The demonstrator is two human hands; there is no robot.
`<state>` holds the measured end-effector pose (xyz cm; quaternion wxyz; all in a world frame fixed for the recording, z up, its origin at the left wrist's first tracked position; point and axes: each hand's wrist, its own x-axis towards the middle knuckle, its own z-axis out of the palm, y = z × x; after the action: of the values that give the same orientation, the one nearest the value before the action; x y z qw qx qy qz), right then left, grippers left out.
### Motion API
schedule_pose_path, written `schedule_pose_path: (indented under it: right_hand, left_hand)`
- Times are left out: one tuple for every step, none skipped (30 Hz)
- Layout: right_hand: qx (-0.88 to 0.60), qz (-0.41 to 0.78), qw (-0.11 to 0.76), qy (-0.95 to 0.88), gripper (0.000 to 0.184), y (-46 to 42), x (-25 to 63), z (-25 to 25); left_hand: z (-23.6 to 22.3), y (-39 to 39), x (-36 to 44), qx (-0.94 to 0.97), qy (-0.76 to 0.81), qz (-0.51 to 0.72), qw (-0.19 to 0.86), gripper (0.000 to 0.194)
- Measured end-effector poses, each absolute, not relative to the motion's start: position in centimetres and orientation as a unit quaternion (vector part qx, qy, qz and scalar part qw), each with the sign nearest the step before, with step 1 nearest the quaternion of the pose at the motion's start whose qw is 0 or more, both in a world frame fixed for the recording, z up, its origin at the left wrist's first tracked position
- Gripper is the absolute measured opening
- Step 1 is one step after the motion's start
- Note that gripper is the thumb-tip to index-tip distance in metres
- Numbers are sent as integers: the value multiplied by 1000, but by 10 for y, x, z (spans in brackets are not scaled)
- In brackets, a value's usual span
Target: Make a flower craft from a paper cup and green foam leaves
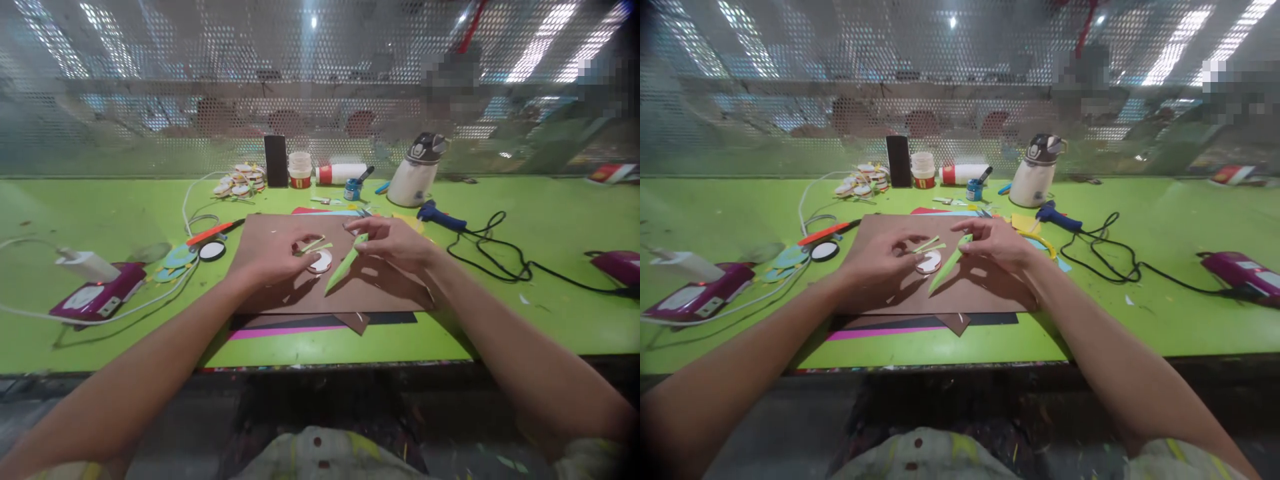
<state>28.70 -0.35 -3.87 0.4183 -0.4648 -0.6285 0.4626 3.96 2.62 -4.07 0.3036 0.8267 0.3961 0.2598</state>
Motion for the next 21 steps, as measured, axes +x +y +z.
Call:
schedule_pose_path:
  right_hand:
    - [-464,459,417,-632,39,-5,284,-39]
    - [-465,453,416,-637,39,-6,280,-39]
    - [-465,445,415,-643,38,-8,275,-39]
    - [-466,436,415,-649,37,-9,270,-40]
    - [-465,427,413,-656,37,-10,266,-41]
    - [-465,419,411,-663,37,-11,262,-41]
    - [-463,411,408,-671,38,-11,258,-41]
    - [-463,400,406,-679,39,-12,256,-40]
    - [-465,386,404,-687,40,-13,255,-38]
    - [-471,367,401,-695,39,-15,254,-36]
    - [-479,345,395,-704,36,-19,255,-32]
    - [-487,322,385,-715,33,-25,257,-28]
    - [-494,303,370,-726,28,-33,258,-24]
    - [-497,280,345,-746,24,-44,259,-21]
    - [-495,258,313,-768,22,-56,260,-18]
    - [-489,235,272,-795,25,-69,260,-18]
    - [-473,147,186,-848,21,-83,258,-18]
    - [-450,75,97,-884,17,-95,256,-21]
    - [-417,13,38,-908,16,-106,253,-24]
    - [-390,-47,10,-919,16,-114,250,-29]
    - [-378,-94,-1,-921,16,-119,247,-33]
  left_hand:
    - [-37,22,43,814,402,261,328,40]
    - [-34,17,47,807,400,251,355,38]
    - [-32,13,50,802,394,233,383,37]
    - [-31,9,54,797,388,217,408,36]
    - [-31,6,57,789,388,208,429,34]
    - [-31,4,59,778,393,205,446,31]
    - [-31,2,60,765,403,207,458,28]
    - [-31,1,60,750,415,214,468,25]
    - [-30,1,60,735,425,221,479,23]
    - [-30,0,59,717,430,229,498,21]
    - [-30,0,57,693,429,243,526,20]
    - [-30,1,55,663,423,259,561,20]
    - [-30,1,53,630,414,275,597,19]
    - [-30,3,51,599,405,293,626,19]
    - [-30,6,50,573,398,306,648,19]
    - [-31,10,48,559,396,322,654,18]
    - [-33,14,47,553,396,341,650,16]
    - [-34,18,46,548,399,354,644,15]
    - [-36,23,46,544,402,368,638,14]
    - [-37,26,45,542,402,371,638,14]
    - [-39,29,45,541,400,371,640,13]
